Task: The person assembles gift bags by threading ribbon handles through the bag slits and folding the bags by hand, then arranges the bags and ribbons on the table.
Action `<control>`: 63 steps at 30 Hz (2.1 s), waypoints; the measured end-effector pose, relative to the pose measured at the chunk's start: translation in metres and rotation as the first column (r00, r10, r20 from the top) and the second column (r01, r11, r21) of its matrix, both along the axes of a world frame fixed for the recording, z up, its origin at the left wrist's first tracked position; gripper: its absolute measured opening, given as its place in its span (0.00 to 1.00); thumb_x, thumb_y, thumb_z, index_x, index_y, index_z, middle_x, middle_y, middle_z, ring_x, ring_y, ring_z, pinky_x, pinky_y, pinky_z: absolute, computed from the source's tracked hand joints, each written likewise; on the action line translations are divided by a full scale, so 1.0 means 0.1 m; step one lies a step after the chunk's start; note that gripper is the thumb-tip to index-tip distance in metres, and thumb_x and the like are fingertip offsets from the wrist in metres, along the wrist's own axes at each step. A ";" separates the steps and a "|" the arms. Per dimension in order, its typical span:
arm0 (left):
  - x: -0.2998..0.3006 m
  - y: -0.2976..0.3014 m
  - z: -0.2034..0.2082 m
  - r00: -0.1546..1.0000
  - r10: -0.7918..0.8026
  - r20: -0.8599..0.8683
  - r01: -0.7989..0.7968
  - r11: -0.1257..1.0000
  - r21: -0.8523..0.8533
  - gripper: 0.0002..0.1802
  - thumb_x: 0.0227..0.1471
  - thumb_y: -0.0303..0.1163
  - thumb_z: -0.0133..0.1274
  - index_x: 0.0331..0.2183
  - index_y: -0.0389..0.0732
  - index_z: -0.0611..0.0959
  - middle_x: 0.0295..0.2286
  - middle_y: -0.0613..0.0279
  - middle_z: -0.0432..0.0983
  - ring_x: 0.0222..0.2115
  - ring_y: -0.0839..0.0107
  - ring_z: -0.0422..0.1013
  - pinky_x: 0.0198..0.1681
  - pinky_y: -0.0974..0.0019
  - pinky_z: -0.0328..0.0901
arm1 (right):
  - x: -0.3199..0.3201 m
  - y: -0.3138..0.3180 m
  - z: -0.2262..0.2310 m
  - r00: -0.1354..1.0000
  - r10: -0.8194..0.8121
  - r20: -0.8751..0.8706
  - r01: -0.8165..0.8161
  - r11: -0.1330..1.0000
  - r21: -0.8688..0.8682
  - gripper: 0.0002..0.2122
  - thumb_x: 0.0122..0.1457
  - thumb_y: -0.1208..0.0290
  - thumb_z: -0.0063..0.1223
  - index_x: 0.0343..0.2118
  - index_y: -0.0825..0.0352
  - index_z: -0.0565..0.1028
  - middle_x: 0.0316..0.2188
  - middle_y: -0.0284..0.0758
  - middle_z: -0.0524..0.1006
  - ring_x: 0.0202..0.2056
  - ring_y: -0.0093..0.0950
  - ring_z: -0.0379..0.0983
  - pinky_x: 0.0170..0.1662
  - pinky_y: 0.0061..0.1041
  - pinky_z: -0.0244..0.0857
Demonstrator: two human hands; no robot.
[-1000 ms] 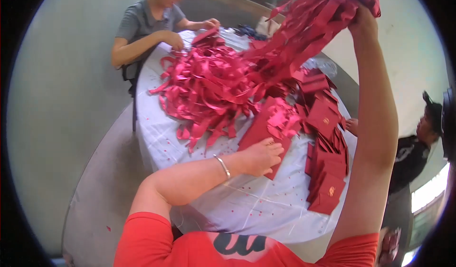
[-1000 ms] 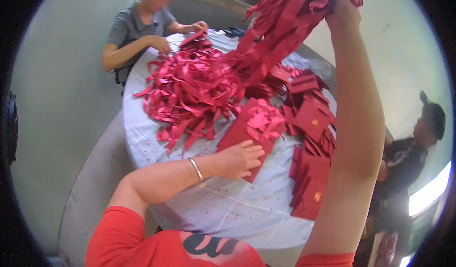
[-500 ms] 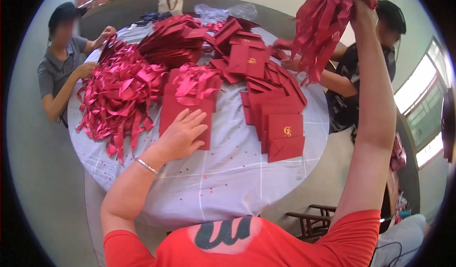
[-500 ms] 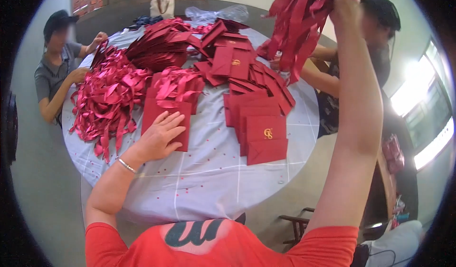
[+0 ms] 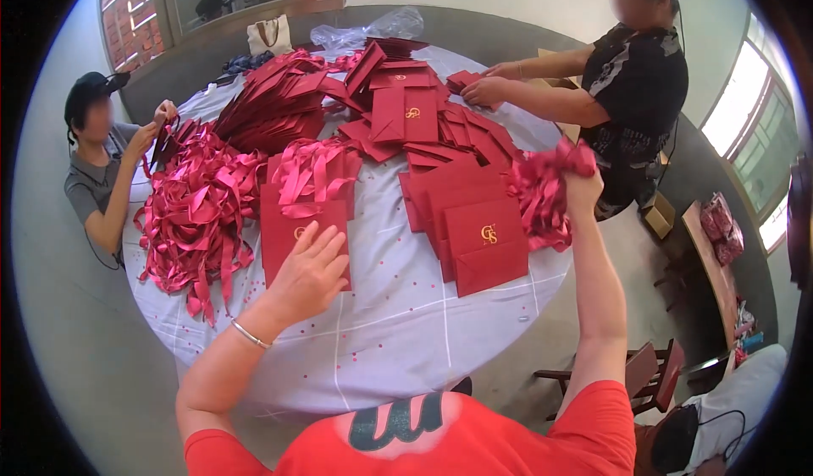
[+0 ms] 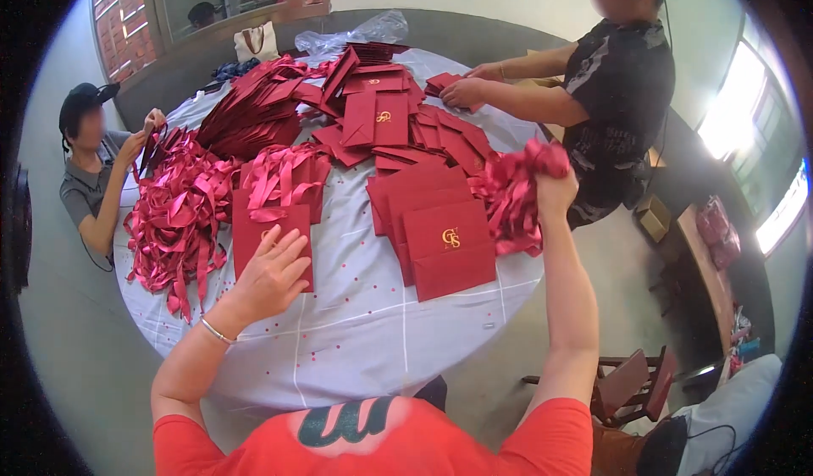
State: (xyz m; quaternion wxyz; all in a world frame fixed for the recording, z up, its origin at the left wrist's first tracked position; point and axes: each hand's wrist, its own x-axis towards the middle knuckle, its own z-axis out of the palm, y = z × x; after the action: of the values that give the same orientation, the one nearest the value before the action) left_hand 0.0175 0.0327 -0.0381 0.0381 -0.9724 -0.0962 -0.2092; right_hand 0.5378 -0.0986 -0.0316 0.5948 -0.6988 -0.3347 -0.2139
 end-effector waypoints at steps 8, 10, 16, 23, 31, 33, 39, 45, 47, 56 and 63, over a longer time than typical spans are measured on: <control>0.41 -0.20 0.12 0.967 -0.156 -0.200 0.142 0.986 -0.083 0.21 0.42 0.35 0.63 0.39 0.37 0.78 0.49 0.44 0.70 0.55 0.50 0.64 0.62 0.46 0.52 | -0.39 0.09 -0.55 0.965 0.025 0.261 0.090 0.904 -0.419 0.17 0.46 0.73 0.60 0.41 0.67 0.73 0.39 0.49 0.76 0.45 0.52 0.69 0.49 0.45 0.64; 0.53 -0.17 0.03 0.954 -0.195 -0.225 0.178 0.979 -0.094 0.19 0.44 0.35 0.62 0.38 0.36 0.78 0.48 0.43 0.70 0.54 0.50 0.64 0.62 0.46 0.52 | -0.48 0.14 -0.45 0.911 0.191 0.366 0.064 0.810 -0.582 0.19 0.44 0.74 0.58 0.42 0.68 0.72 0.40 0.51 0.75 0.46 0.52 0.68 0.51 0.46 0.62; 0.62 -0.10 -0.18 0.973 -0.175 -0.150 0.179 0.984 0.014 0.13 0.44 0.33 0.57 0.31 0.35 0.78 0.43 0.44 0.72 0.51 0.52 0.66 0.60 0.49 0.55 | -0.27 -0.11 -0.27 0.941 0.339 0.010 -0.210 0.606 -0.767 0.41 0.43 0.64 0.63 0.61 0.72 0.59 0.55 0.54 0.65 0.59 0.49 0.59 0.62 0.40 0.53; -0.16 0.16 0.13 0.995 0.067 0.074 -0.063 0.996 -0.062 0.19 0.39 0.30 0.61 0.36 0.36 0.78 0.44 0.47 0.71 0.50 0.51 0.66 0.60 0.47 0.54 | -0.82 -0.31 0.11 0.970 0.138 0.199 0.067 0.637 -0.768 0.45 0.44 0.63 0.68 0.63 0.70 0.54 0.62 0.54 0.56 0.63 0.49 0.53 0.65 0.39 0.49; -0.80 1.13 0.30 0.639 0.740 0.211 -0.759 0.651 0.013 0.38 0.48 0.46 0.60 0.54 0.32 0.69 0.51 0.38 0.67 0.56 0.45 0.61 0.60 0.45 0.53 | -1.09 -0.40 -0.23 0.930 -0.010 0.366 0.083 0.980 -0.183 0.21 0.51 0.77 0.61 0.49 0.73 0.72 0.55 0.50 0.68 0.57 0.44 0.64 0.61 0.38 0.56; -0.88 1.23 0.22 0.561 0.824 0.083 -0.821 0.566 -0.074 0.42 0.45 0.53 0.61 0.53 0.34 0.70 0.50 0.38 0.67 0.54 0.45 0.62 0.58 0.45 0.56 | -1.20 -0.28 -0.35 0.916 -0.014 0.401 0.067 0.991 -0.119 0.18 0.50 0.78 0.61 0.46 0.73 0.73 0.50 0.48 0.72 0.54 0.44 0.67 0.60 0.37 0.57; -0.72 1.25 -0.21 0.513 0.858 0.012 -0.858 0.513 -0.011 0.34 0.43 0.49 0.61 0.46 0.32 0.76 0.51 0.38 0.67 0.57 0.43 0.58 0.61 0.43 0.50 | -1.02 -0.39 -0.52 0.968 0.068 0.240 -0.066 0.998 -0.016 0.08 0.50 0.85 0.56 0.35 0.71 0.76 0.37 0.41 0.78 0.42 0.36 0.74 0.49 0.30 0.67; -0.74 1.27 -0.48 0.536 0.831 0.150 -0.844 0.532 0.073 0.29 0.46 0.42 0.60 0.46 0.33 0.75 0.53 0.40 0.65 0.59 0.45 0.57 0.63 0.45 0.49 | -1.05 -0.41 -0.52 0.984 0.044 0.173 -0.048 0.999 0.016 0.04 0.51 0.85 0.55 0.29 0.70 0.77 0.31 0.38 0.78 0.36 0.32 0.75 0.44 0.28 0.68; -0.77 1.25 -0.47 0.540 0.828 0.151 -0.841 0.538 0.055 0.28 0.45 0.39 0.60 0.46 0.34 0.75 0.53 0.41 0.66 0.59 0.46 0.57 0.62 0.45 0.50 | -1.09 -0.37 -0.50 0.979 0.047 0.201 -0.051 0.999 0.016 0.04 0.51 0.85 0.55 0.28 0.69 0.76 0.29 0.37 0.77 0.34 0.32 0.75 0.42 0.28 0.68; -0.96 1.45 -0.56 0.565 0.800 0.201 -0.820 0.572 0.025 0.11 0.49 0.26 0.53 0.38 0.36 0.78 0.51 0.47 0.70 0.57 0.48 0.61 0.61 0.47 0.54 | -1.12 -0.37 -0.54 0.977 0.073 0.203 -0.081 0.996 0.032 0.05 0.49 0.86 0.54 0.28 0.69 0.76 0.29 0.38 0.77 0.33 0.33 0.75 0.38 0.27 0.68; -1.02 1.57 -0.55 0.598 0.750 0.282 -0.777 0.629 -0.023 0.11 0.50 0.22 0.51 0.39 0.33 0.76 0.45 0.45 0.73 0.50 0.48 0.67 0.54 0.50 0.61 | -1.03 -0.45 -0.49 0.951 -0.105 0.290 0.065 0.987 0.145 0.06 0.51 0.86 0.52 0.30 0.69 0.76 0.31 0.36 0.77 0.33 0.29 0.74 0.36 0.23 0.68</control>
State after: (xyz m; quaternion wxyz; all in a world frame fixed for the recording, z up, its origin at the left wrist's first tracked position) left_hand -0.0845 0.1898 -0.0928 0.1603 -0.7969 -0.4963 -0.3050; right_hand 0.4351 -0.1436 -0.0811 0.5738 -0.6310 -0.3746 -0.3637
